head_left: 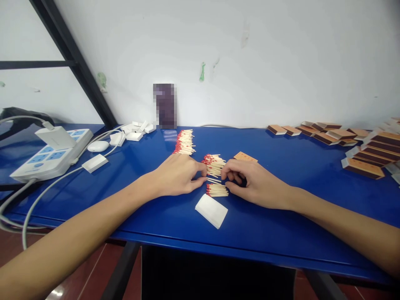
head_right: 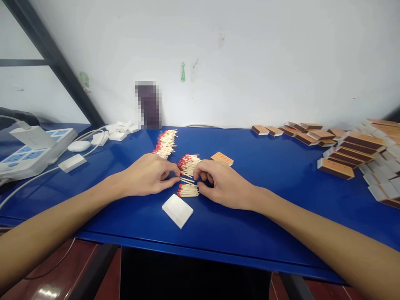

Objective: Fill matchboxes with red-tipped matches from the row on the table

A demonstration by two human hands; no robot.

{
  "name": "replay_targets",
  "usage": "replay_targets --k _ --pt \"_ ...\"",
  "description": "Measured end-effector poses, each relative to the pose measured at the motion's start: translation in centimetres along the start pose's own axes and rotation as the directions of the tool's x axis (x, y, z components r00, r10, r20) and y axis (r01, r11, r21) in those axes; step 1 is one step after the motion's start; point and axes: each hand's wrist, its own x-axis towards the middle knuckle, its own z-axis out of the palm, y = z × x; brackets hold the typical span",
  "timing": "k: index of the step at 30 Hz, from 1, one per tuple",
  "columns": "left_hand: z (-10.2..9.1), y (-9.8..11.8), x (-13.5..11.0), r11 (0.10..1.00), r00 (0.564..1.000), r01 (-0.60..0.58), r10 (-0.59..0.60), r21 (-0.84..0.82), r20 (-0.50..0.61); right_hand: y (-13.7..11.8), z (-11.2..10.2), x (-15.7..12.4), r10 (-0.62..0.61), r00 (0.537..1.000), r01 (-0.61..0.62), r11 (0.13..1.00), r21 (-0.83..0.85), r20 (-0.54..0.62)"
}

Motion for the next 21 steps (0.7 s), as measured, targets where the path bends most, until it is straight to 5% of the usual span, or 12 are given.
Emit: replay_targets --k 21 --pt "-0.29 0.35 -0.12 0.989 0.995 -0.083 0.089 -0.122 0.040 -0.05 0.29 0.30 -0.060 0.997 0.060 0.998 -0.006 -0.047"
